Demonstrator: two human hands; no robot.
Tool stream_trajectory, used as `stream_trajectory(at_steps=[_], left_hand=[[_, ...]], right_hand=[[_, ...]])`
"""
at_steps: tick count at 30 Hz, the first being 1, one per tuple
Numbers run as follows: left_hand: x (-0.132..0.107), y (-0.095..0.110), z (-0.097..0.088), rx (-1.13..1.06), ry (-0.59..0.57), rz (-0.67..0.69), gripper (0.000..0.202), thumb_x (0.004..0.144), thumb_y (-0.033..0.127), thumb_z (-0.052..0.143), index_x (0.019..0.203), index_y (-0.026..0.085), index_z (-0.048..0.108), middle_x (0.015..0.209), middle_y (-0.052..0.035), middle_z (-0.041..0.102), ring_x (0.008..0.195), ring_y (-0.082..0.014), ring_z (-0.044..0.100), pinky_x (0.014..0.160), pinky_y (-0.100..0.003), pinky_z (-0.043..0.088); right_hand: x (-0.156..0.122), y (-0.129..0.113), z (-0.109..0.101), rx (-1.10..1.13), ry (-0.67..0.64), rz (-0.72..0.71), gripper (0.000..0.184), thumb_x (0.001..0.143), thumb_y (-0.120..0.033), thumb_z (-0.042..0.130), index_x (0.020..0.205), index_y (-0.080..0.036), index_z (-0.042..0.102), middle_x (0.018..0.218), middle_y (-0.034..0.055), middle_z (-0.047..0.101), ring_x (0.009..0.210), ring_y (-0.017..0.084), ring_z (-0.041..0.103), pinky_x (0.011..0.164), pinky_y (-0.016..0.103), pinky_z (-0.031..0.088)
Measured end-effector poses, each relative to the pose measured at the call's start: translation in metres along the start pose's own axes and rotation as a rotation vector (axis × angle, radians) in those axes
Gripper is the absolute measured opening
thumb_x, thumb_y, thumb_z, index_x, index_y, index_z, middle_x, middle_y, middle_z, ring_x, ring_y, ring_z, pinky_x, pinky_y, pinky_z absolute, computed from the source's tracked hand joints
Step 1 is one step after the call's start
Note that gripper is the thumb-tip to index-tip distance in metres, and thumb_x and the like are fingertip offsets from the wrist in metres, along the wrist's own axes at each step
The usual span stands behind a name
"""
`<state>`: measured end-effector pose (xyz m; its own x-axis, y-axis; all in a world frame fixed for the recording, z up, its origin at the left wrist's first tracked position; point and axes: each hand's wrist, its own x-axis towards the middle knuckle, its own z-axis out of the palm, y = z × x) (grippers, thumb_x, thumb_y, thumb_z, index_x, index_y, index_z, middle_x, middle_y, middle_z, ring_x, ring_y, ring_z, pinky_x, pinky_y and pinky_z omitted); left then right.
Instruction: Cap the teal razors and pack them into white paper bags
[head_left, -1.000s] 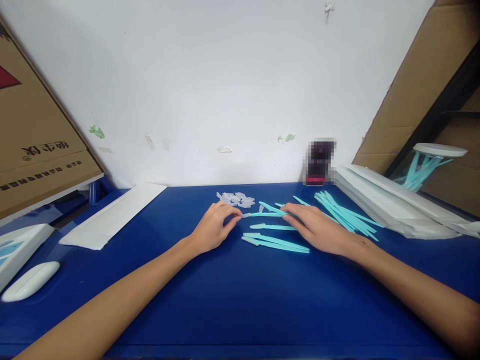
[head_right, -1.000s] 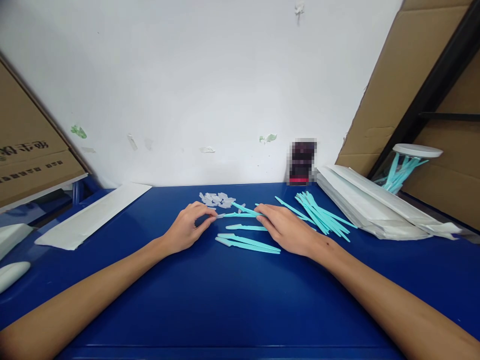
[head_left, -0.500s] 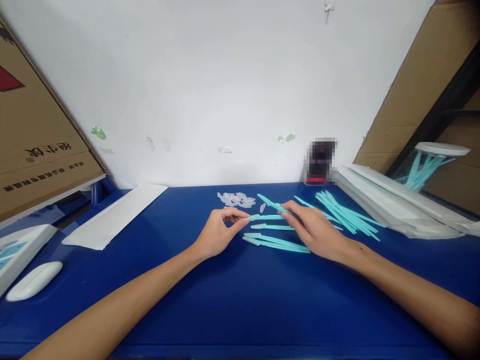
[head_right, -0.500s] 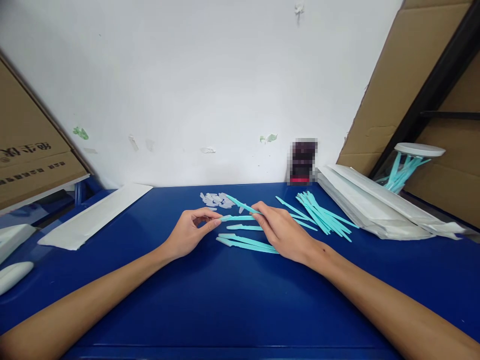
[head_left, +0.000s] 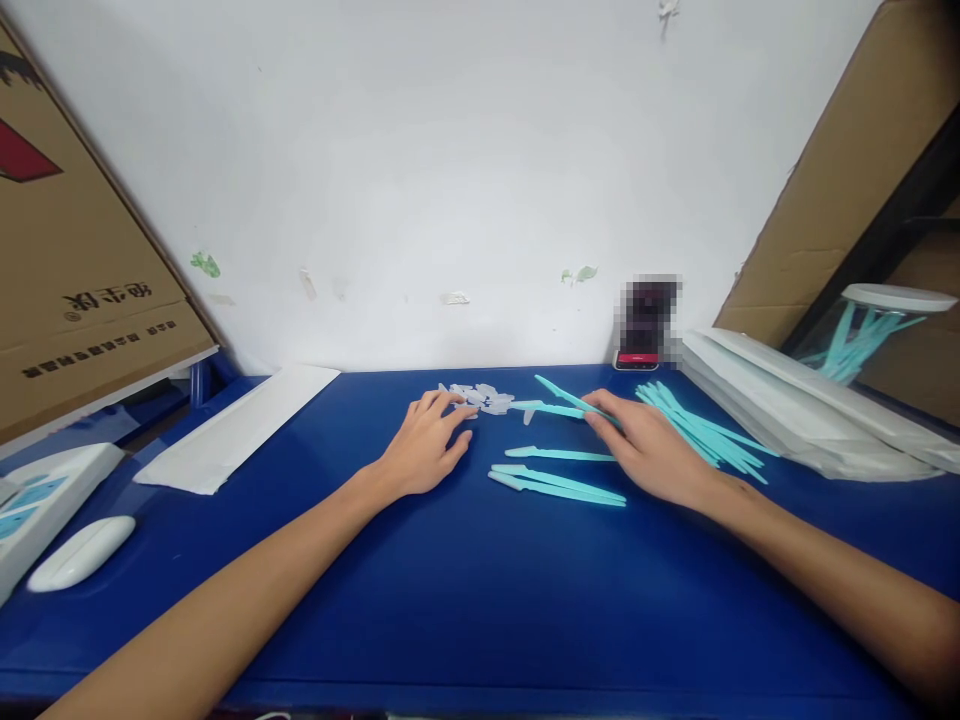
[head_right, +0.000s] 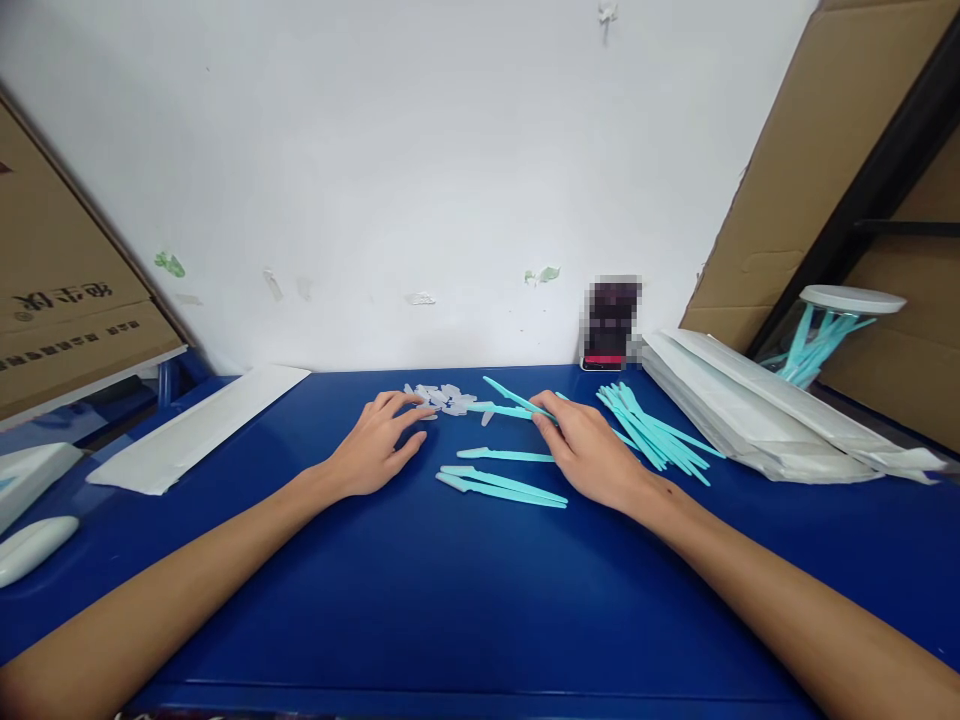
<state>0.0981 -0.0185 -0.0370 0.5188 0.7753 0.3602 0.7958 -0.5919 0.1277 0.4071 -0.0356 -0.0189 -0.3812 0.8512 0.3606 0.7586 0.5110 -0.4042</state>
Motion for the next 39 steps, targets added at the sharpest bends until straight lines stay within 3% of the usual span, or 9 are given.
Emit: stream_trajectory(at_steps=[6, 12, 15, 19, 23, 27, 31, 34, 39], left_hand=[[-0.001, -0.005, 0.005, 0.095, -0.053, -0.060, 0.040, 0.101, 0.035, 0.042, 0.132, 0.019, 0.060, 0.135, -0.0138, 0.054, 0.126, -0.0326, 0.043, 0.098, -0.051, 0.041], [-0.001, 0.002, 0.000, 0.037, -0.086, 0.015, 0.031, 0.102, 0.027, 0.041, 0.118, 0.021, 0.067, 0.110, -0.0072, 0.066, 0.101, -0.0238, 0.056, 0.089, -0.043, 0.042], [-0.001, 0.002, -0.001, -0.007, -0.097, 0.001, 0.033, 0.103, 0.029, 0.039, 0.118, 0.020, 0.067, 0.107, -0.0081, 0.066, 0.099, -0.0237, 0.057, 0.086, -0.041, 0.043], [0.000, 0.000, 0.002, -0.082, -0.130, -0.013, 0.040, 0.103, 0.031, 0.036, 0.134, 0.018, 0.057, 0.108, -0.0118, 0.062, 0.098, -0.0252, 0.055, 0.084, -0.038, 0.046], [0.001, 0.000, 0.002, -0.097, -0.146, 0.003, 0.037, 0.102, 0.030, 0.033, 0.123, 0.017, 0.062, 0.107, -0.0124, 0.058, 0.098, -0.0260, 0.053, 0.084, -0.039, 0.047], [0.000, 0.000, 0.000, -0.170, -0.107, 0.021, 0.028, 0.103, 0.031, 0.036, 0.108, 0.019, 0.061, 0.107, -0.0095, 0.060, 0.096, -0.0240, 0.053, 0.085, -0.038, 0.046], [-0.002, 0.000, -0.001, -0.197, -0.061, 0.045, 0.034, 0.104, 0.030, 0.035, 0.131, 0.021, 0.054, 0.105, -0.0082, 0.062, 0.096, -0.0235, 0.054, 0.085, -0.037, 0.045], [-0.001, 0.006, -0.001, -0.243, 0.051, 0.041, 0.033, 0.104, 0.029, 0.036, 0.125, 0.023, 0.061, 0.106, -0.0083, 0.063, 0.097, -0.0233, 0.055, 0.087, -0.038, 0.044], [0.002, 0.019, -0.001, -0.742, 0.166, -0.175, 0.018, 0.095, 0.036, 0.060, 0.097, 0.020, 0.065, 0.105, -0.0067, 0.071, 0.100, -0.0217, 0.065, 0.091, -0.036, 0.048]], right_hand=[[0.002, 0.010, 0.006, -0.053, -0.102, 0.005, 0.035, 0.102, -0.041, 0.032, 0.100, -0.021, 0.061, 0.095, 0.0085, 0.069, 0.086, 0.024, 0.064, 0.075, 0.035, 0.046], [0.000, 0.006, 0.006, -0.083, -0.194, -0.019, 0.039, 0.100, -0.042, 0.035, 0.100, -0.020, 0.067, 0.101, 0.0097, 0.069, 0.092, 0.025, 0.062, 0.079, 0.038, 0.047], [-0.001, 0.004, 0.005, -0.054, -0.193, -0.041, 0.039, 0.100, -0.042, 0.036, 0.100, -0.021, 0.069, 0.098, 0.0095, 0.068, 0.088, 0.024, 0.062, 0.075, 0.036, 0.047], [-0.002, 0.001, 0.004, -0.033, -0.162, -0.063, 0.042, 0.102, -0.043, 0.032, 0.098, -0.020, 0.067, 0.097, 0.0095, 0.064, 0.085, 0.022, 0.060, 0.073, 0.036, 0.046], [-0.002, -0.003, 0.002, -0.043, -0.122, -0.072, 0.040, 0.103, -0.042, 0.032, 0.097, -0.020, 0.064, 0.098, 0.0096, 0.063, 0.090, 0.023, 0.059, 0.078, 0.037, 0.044], [-0.003, -0.007, 0.001, -0.085, -0.113, -0.049, 0.040, 0.102, -0.042, 0.034, 0.089, -0.020, 0.065, 0.085, 0.0055, 0.066, 0.076, 0.020, 0.057, 0.080, 0.039, 0.041], [-0.005, -0.011, -0.001, -0.108, -0.106, 0.001, 0.041, 0.101, -0.043, 0.036, 0.081, -0.022, 0.066, 0.069, 0.0023, 0.065, 0.071, 0.021, 0.054, 0.079, 0.039, 0.039], [-0.006, -0.015, -0.002, -0.045, -0.126, 0.013, 0.038, 0.100, -0.043, 0.039, 0.083, -0.021, 0.067, 0.068, 0.0023, 0.065, 0.069, 0.021, 0.055, 0.069, 0.034, 0.039], [-0.007, -0.019, -0.002, 0.027, -0.171, -0.022, 0.037, 0.101, -0.040, 0.038, 0.082, -0.020, 0.064, 0.067, 0.0011, 0.064, 0.055, 0.015, 0.052, 0.057, 0.030, 0.035]])
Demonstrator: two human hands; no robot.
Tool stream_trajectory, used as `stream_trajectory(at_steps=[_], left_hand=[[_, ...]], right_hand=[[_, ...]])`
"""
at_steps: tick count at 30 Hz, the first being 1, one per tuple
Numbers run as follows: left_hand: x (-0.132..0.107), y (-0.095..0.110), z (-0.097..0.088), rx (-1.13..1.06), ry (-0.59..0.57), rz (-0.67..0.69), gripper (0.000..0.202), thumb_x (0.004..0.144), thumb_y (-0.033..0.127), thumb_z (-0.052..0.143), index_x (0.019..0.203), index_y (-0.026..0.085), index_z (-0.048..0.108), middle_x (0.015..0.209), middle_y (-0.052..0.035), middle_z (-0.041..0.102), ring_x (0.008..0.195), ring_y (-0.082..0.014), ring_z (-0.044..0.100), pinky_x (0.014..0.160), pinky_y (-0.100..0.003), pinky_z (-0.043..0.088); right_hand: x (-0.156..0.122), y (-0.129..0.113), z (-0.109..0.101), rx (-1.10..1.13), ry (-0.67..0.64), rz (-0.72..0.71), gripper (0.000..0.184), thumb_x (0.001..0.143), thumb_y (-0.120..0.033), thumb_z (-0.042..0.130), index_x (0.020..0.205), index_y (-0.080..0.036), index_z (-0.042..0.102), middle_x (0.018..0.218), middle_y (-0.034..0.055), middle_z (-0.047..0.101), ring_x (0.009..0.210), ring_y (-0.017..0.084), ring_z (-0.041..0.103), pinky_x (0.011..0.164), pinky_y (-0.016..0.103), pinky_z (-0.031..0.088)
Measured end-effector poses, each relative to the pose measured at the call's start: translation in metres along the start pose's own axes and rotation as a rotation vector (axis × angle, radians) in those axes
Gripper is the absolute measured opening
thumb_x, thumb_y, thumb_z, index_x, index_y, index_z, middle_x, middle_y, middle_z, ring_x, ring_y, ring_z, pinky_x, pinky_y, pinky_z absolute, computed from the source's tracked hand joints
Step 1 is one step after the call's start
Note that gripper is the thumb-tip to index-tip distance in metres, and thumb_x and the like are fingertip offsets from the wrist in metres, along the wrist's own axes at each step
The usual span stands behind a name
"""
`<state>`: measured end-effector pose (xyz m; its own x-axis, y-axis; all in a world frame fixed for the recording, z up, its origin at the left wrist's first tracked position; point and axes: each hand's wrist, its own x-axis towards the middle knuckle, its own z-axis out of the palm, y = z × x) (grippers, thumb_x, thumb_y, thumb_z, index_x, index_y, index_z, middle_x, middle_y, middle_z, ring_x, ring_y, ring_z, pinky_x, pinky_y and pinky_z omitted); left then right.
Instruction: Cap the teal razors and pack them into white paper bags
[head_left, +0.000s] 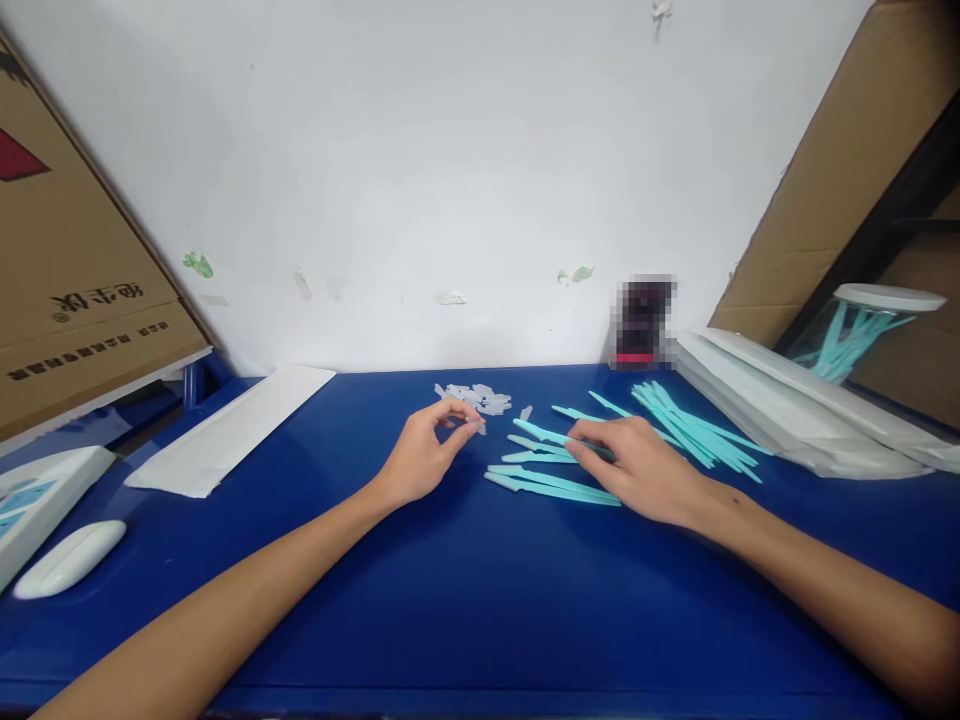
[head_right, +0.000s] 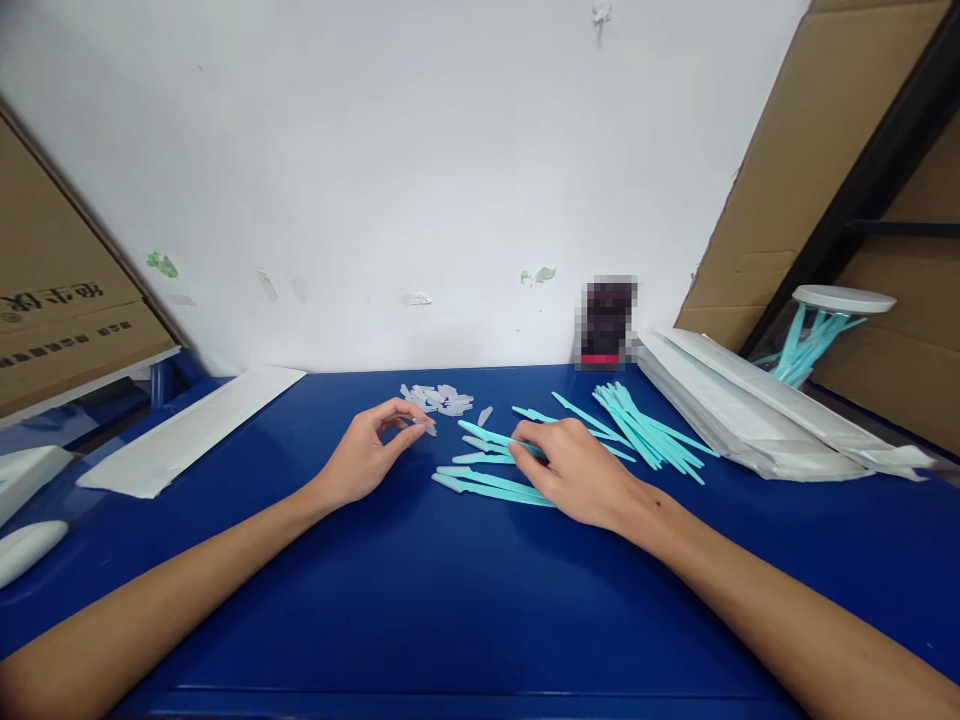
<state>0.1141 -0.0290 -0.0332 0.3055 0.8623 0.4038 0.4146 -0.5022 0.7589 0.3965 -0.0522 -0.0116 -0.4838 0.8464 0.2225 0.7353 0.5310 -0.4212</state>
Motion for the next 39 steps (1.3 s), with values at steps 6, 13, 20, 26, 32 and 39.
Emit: stream_trajectory(at_steps=[6, 13, 20, 26, 32, 39], left_hand=[[-0.004, 0.008, 0.008, -0.408, 0.001, -0.170, 0.027, 0.081, 0.039, 0.077, 0.088, 0.016, 0.064, 0.104, -0.0096, 0.075, 0.100, -0.0225, 0.070, 0.091, -0.035, 0.053], [-0.006, 0.014, 0.009, -0.342, 0.089, -0.213, 0.029, 0.073, 0.041, 0.082, 0.082, 0.016, 0.071, 0.088, -0.0068, 0.074, 0.080, -0.0190, 0.069, 0.076, -0.031, 0.054], [-0.008, 0.014, 0.015, -0.282, 0.031, -0.156, 0.022, 0.076, 0.036, 0.081, 0.081, 0.017, 0.074, 0.085, -0.0060, 0.075, 0.080, -0.0190, 0.068, 0.075, -0.030, 0.053], [-0.008, 0.021, 0.015, -0.016, -0.024, 0.000, 0.018, 0.086, 0.038, 0.071, 0.088, 0.020, 0.074, 0.089, -0.0048, 0.074, 0.084, -0.0204, 0.066, 0.079, -0.033, 0.051], [-0.005, 0.009, 0.010, 0.230, -0.182, 0.071, 0.016, 0.091, 0.038, 0.065, 0.094, 0.025, 0.074, 0.099, -0.0028, 0.073, 0.099, -0.0223, 0.063, 0.088, -0.036, 0.049], [-0.001, 0.002, 0.003, 0.378, -0.178, 0.090, 0.027, 0.100, 0.039, 0.049, 0.112, 0.024, 0.068, 0.118, -0.0059, 0.069, 0.112, -0.0247, 0.057, 0.097, -0.042, 0.046]], right_hand=[[-0.001, -0.001, 0.000, -0.023, -0.003, -0.079, 0.037, 0.102, -0.038, 0.037, 0.087, -0.020, 0.066, 0.074, 0.0034, 0.068, 0.060, 0.016, 0.056, 0.059, 0.030, 0.036], [0.000, -0.001, 0.001, -0.077, -0.008, -0.105, 0.035, 0.101, -0.037, 0.039, 0.084, -0.021, 0.065, 0.072, 0.0037, 0.068, 0.059, 0.017, 0.055, 0.058, 0.030, 0.035], [0.000, -0.009, 0.003, -0.123, -0.018, -0.158, 0.034, 0.101, -0.035, 0.039, 0.084, -0.020, 0.064, 0.078, 0.0044, 0.068, 0.064, 0.016, 0.057, 0.059, 0.029, 0.035], [0.000, -0.021, 0.004, -0.160, 0.035, -0.186, 0.037, 0.102, -0.037, 0.037, 0.085, -0.019, 0.066, 0.078, 0.0049, 0.067, 0.064, 0.016, 0.057, 0.058, 0.030, 0.036], [0.005, 0.016, -0.011, -0.368, 0.124, -0.007, 0.037, 0.101, -0.038, 0.037, 0.098, -0.019, 0.070, 0.099, 0.0110, 0.070, 0.087, 0.025, 0.065, 0.068, 0.033, 0.043], [0.009, 0.058, -0.018, -0.516, -0.002, 0.189, 0.028, 0.094, -0.036, 0.048, 0.098, -0.019, 0.070, 0.090, 0.0120, 0.072, 0.085, 0.030, 0.067, 0.075, 0.042, 0.043]])
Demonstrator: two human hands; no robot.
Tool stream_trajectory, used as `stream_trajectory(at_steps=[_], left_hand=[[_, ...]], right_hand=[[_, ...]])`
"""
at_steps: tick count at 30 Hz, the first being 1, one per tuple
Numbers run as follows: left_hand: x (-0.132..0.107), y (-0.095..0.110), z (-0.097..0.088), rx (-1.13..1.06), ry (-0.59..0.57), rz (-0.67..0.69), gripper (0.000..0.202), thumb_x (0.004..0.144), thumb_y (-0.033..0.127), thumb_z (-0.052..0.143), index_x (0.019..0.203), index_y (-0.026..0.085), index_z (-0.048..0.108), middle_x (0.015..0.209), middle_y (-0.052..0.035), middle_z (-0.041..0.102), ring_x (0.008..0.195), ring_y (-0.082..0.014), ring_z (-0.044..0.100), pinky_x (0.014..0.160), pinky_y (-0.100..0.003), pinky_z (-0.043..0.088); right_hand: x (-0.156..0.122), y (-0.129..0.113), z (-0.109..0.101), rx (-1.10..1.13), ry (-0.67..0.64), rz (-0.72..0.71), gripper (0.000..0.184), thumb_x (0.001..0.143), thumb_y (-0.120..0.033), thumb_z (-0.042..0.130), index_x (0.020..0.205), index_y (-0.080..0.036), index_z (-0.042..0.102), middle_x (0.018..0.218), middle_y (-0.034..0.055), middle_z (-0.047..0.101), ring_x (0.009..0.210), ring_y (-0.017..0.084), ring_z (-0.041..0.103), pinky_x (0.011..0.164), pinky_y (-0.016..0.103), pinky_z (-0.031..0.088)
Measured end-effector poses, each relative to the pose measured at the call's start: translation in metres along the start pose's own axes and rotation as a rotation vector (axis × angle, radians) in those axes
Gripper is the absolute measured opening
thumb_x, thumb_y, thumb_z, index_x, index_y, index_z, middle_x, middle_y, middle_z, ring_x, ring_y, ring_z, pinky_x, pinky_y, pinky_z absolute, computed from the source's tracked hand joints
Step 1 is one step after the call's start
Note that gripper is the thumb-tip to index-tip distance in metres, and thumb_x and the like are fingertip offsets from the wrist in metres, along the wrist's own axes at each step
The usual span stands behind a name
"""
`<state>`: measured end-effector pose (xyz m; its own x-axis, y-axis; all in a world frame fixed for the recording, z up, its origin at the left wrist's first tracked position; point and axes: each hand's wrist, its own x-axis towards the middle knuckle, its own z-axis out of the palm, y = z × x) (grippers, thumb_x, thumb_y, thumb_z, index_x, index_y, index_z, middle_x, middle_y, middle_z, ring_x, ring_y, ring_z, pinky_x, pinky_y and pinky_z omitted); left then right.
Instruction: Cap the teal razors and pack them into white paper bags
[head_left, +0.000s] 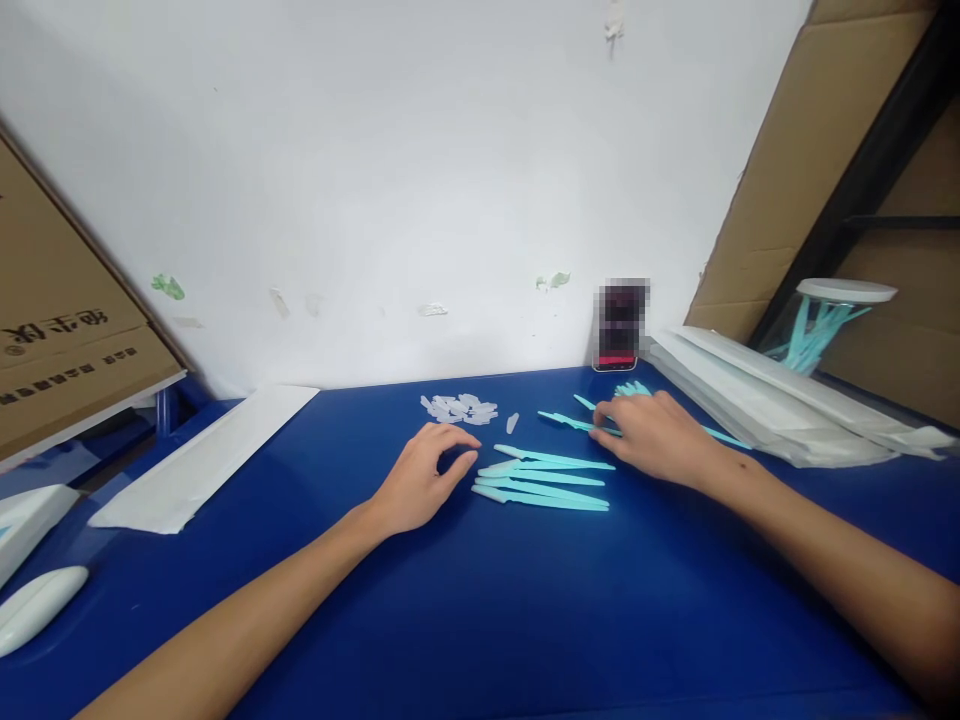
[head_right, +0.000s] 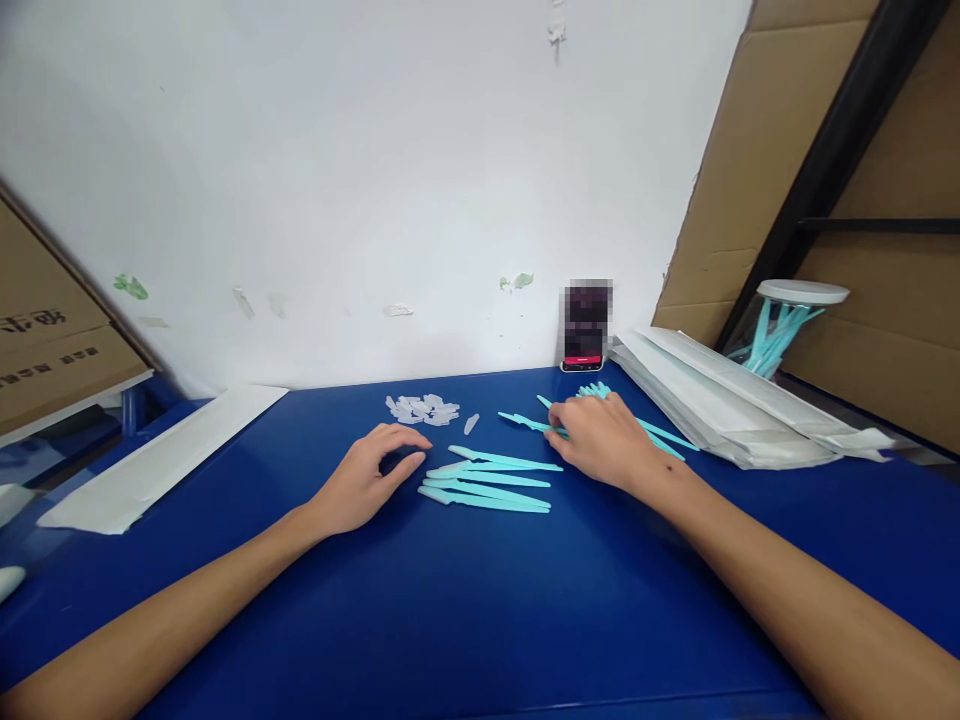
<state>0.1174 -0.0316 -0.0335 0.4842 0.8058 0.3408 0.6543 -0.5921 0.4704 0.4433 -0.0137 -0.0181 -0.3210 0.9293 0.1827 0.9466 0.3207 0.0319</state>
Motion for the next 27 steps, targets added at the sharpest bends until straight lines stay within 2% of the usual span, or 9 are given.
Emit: stream_trajectory(at_steps=[4, 6, 9, 13, 16, 18, 20, 23, 27], left_hand=[[0.000, -0.015, -0.008, 0.164, -0.035, 0.034, 0.034, 0.103, 0.035, 0.041, 0.129, 0.024, 0.061, 0.135, -0.0076, 0.060, 0.126, -0.0271, 0.049, 0.105, -0.047, 0.040], [0.000, -0.017, -0.009, 0.184, -0.081, 0.059, 0.037, 0.104, 0.033, 0.037, 0.134, 0.026, 0.057, 0.141, -0.0069, 0.056, 0.132, -0.0264, 0.045, 0.107, -0.047, 0.037], [0.007, -0.016, -0.007, 0.207, -0.125, 0.120, 0.037, 0.105, 0.031, 0.036, 0.135, 0.025, 0.056, 0.139, -0.0063, 0.058, 0.132, -0.0258, 0.045, 0.106, -0.046, 0.038], [0.037, -0.014, 0.000, 0.287, -0.121, 0.187, 0.038, 0.104, 0.023, 0.032, 0.132, 0.023, 0.058, 0.136, -0.0082, 0.060, 0.125, -0.0264, 0.048, 0.100, -0.046, 0.040], [0.061, -0.014, 0.005, 0.447, -0.176, 0.292, 0.047, 0.098, 0.010, 0.033, 0.137, 0.026, 0.056, 0.146, -0.0084, 0.052, 0.129, -0.0310, 0.043, 0.097, -0.049, 0.040], [0.068, -0.013, 0.007, 0.547, -0.223, 0.378, 0.055, 0.095, 0.004, 0.035, 0.139, 0.029, 0.054, 0.148, -0.0076, 0.050, 0.131, -0.0325, 0.041, 0.097, -0.050, 0.038], [0.065, -0.014, 0.006, 0.626, -0.243, 0.436, 0.055, 0.094, 0.004, 0.036, 0.141, 0.027, 0.053, 0.145, -0.0086, 0.053, 0.130, -0.0322, 0.042, 0.098, -0.050, 0.036], [0.049, -0.015, 0.000, 0.727, -0.229, 0.475, 0.050, 0.095, 0.006, 0.040, 0.142, 0.021, 0.052, 0.141, -0.0113, 0.056, 0.130, -0.0322, 0.043, 0.101, -0.050, 0.033], [0.019, -0.020, -0.015, 0.753, -0.186, 0.453, 0.040, 0.097, 0.012, 0.044, 0.134, 0.020, 0.059, 0.136, -0.0130, 0.059, 0.129, -0.0334, 0.045, 0.100, -0.050, 0.033]], right_hand=[[0.003, 0.002, 0.006, 0.082, -0.066, 0.024, 0.029, 0.096, -0.035, 0.044, 0.096, -0.020, 0.069, 0.077, 0.0071, 0.071, 0.074, 0.027, 0.065, 0.084, 0.050, 0.039], [0.004, 0.002, 0.008, 0.109, -0.067, 0.002, 0.029, 0.096, -0.035, 0.045, 0.094, -0.020, 0.069, 0.078, 0.0074, 0.072, 0.075, 0.027, 0.065, 0.082, 0.047, 0.040], [0.004, 0.002, 0.012, 0.170, -0.048, -0.006, 0.028, 0.095, -0.035, 0.047, 0.095, -0.019, 0.070, 0.082, 0.0095, 0.072, 0.077, 0.026, 0.066, 0.072, 0.038, 0.043], [0.003, 0.001, 0.013, 0.175, -0.060, -0.006, 0.027, 0.097, -0.034, 0.046, 0.097, -0.018, 0.068, 0.083, 0.0097, 0.071, 0.075, 0.023, 0.066, 0.064, 0.031, 0.042], [0.003, 0.000, 0.011, 0.087, -0.073, -0.013, 0.027, 0.099, -0.031, 0.042, 0.095, -0.018, 0.065, 0.086, 0.0094, 0.069, 0.080, 0.023, 0.066, 0.066, 0.031, 0.042], [0.002, -0.002, 0.009, 0.049, -0.067, -0.017, 0.027, 0.100, -0.030, 0.039, 0.094, -0.018, 0.063, 0.093, 0.0108, 0.067, 0.084, 0.023, 0.065, 0.069, 0.032, 0.042], [0.002, -0.004, 0.006, 0.024, -0.056, -0.009, 0.027, 0.100, -0.029, 0.037, 0.093, -0.017, 0.060, 0.100, 0.0127, 0.064, 0.083, 0.023, 0.063, 0.068, 0.032, 0.041], [0.001, -0.008, 0.005, -0.024, -0.056, 0.018, 0.026, 0.100, -0.029, 0.037, 0.090, -0.017, 0.058, 0.103, 0.0127, 0.061, 0.079, 0.021, 0.062, 0.066, 0.032, 0.040], [0.001, -0.013, 0.007, -0.056, -0.071, 0.012, 0.021, 0.099, -0.027, 0.040, 0.091, -0.016, 0.056, 0.100, 0.0115, 0.062, 0.081, 0.023, 0.063, 0.066, 0.033, 0.039]])
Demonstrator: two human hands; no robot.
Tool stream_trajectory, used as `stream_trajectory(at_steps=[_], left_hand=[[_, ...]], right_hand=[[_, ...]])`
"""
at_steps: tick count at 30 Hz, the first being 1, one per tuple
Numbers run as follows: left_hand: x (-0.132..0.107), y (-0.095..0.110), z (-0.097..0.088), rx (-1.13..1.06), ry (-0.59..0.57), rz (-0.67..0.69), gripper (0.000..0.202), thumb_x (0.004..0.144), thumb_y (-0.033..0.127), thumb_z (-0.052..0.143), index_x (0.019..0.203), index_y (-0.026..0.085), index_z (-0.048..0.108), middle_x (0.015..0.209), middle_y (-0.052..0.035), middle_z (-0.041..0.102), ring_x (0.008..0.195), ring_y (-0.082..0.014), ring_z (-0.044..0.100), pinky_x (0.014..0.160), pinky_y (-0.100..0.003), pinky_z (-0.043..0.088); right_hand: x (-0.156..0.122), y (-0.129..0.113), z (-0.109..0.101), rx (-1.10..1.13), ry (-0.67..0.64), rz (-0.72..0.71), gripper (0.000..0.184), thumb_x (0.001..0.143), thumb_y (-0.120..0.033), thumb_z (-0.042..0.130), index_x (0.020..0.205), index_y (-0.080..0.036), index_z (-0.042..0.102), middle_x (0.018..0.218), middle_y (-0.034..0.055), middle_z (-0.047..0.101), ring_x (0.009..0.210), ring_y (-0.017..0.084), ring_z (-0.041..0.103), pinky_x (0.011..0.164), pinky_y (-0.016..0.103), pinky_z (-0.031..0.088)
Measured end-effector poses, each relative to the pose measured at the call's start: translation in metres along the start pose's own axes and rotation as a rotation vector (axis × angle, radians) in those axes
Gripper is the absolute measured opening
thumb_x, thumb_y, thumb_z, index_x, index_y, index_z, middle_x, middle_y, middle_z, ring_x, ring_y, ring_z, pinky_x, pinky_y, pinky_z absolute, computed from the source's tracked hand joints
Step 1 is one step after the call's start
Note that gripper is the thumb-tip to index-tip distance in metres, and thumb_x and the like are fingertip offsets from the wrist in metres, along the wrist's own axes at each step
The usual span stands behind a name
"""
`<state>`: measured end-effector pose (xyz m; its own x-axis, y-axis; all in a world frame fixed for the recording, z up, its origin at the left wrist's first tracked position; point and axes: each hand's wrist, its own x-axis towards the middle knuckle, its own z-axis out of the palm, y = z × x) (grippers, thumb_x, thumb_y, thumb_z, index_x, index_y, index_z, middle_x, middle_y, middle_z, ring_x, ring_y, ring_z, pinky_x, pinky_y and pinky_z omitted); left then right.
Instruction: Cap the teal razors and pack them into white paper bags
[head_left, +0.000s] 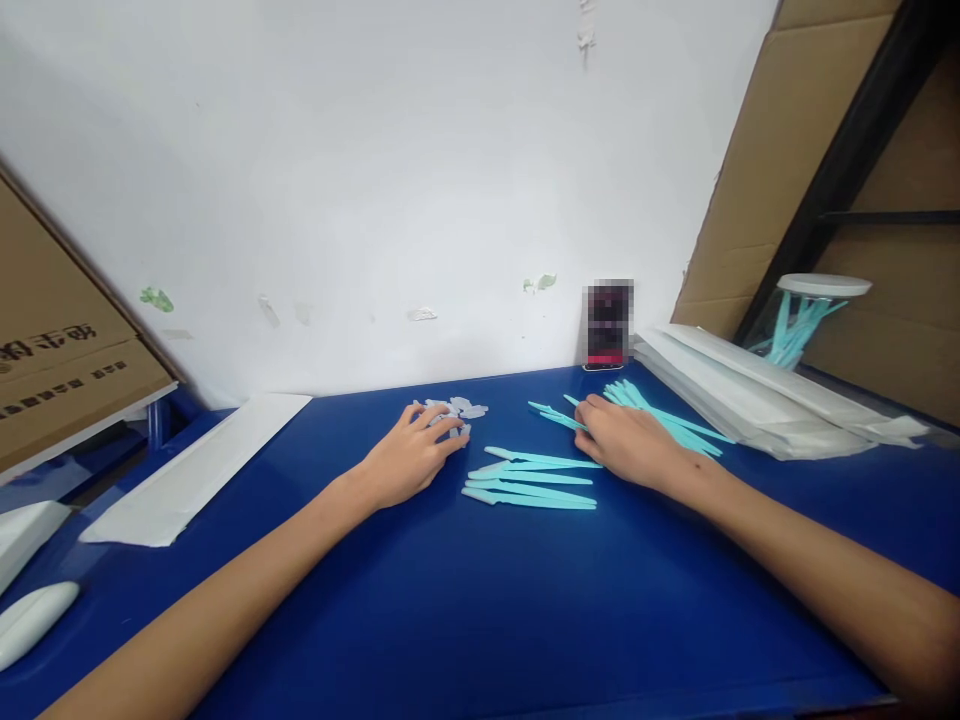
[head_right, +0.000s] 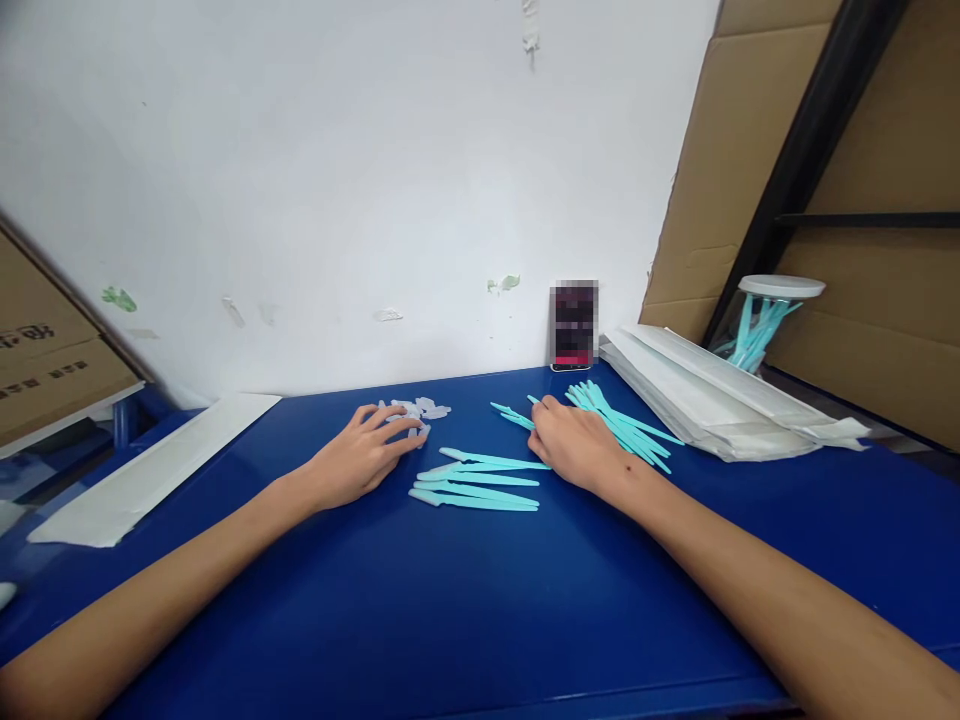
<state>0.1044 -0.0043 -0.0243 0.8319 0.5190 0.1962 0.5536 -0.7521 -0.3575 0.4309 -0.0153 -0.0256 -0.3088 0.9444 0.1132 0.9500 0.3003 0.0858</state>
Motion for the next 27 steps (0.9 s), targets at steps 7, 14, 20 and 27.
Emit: stream_trajectory(at_steps=[7, 14, 20, 27], left_hand=[[-0.024, 0.000, 0.003, -0.369, 0.059, -0.288, 0.030, 0.101, 0.034, 0.046, 0.119, 0.024, 0.068, 0.111, -0.0074, 0.066, 0.103, -0.0235, 0.055, 0.085, -0.039, 0.040], [-0.024, 0.001, 0.006, -0.494, 0.093, -0.331, 0.023, 0.099, 0.036, 0.053, 0.092, 0.022, 0.069, 0.102, -0.0032, 0.068, 0.097, -0.0217, 0.056, 0.084, -0.037, 0.038], [-0.021, 0.002, 0.006, -0.503, 0.043, -0.374, 0.031, 0.102, 0.040, 0.047, 0.125, 0.026, 0.062, 0.106, -0.0055, 0.063, 0.095, -0.0224, 0.053, 0.084, -0.037, 0.039], [-0.022, 0.001, 0.005, -0.486, 0.024, -0.329, 0.033, 0.102, 0.044, 0.044, 0.116, 0.031, 0.070, 0.105, -0.0063, 0.057, 0.096, -0.0229, 0.049, 0.086, -0.039, 0.039]], right_hand=[[-0.003, -0.008, -0.007, 0.097, 0.074, -0.032, 0.025, 0.104, -0.032, 0.030, 0.103, -0.018, 0.051, 0.086, 0.0083, 0.066, 0.071, 0.023, 0.062, 0.061, 0.033, 0.037], [-0.011, -0.019, -0.008, 0.351, 0.143, -0.191, 0.035, 0.105, -0.044, 0.025, 0.118, -0.023, 0.050, 0.092, 0.0061, 0.068, 0.077, 0.022, 0.064, 0.065, 0.033, 0.042], [-0.011, -0.025, -0.004, 0.415, 0.123, -0.234, 0.037, 0.105, -0.045, 0.025, 0.120, -0.025, 0.053, 0.108, 0.0068, 0.068, 0.090, 0.022, 0.065, 0.073, 0.036, 0.046], [-0.014, -0.030, -0.008, 0.461, 0.151, -0.238, 0.037, 0.104, -0.043, 0.029, 0.117, -0.023, 0.057, 0.111, 0.0067, 0.068, 0.094, 0.022, 0.065, 0.080, 0.037, 0.048]])
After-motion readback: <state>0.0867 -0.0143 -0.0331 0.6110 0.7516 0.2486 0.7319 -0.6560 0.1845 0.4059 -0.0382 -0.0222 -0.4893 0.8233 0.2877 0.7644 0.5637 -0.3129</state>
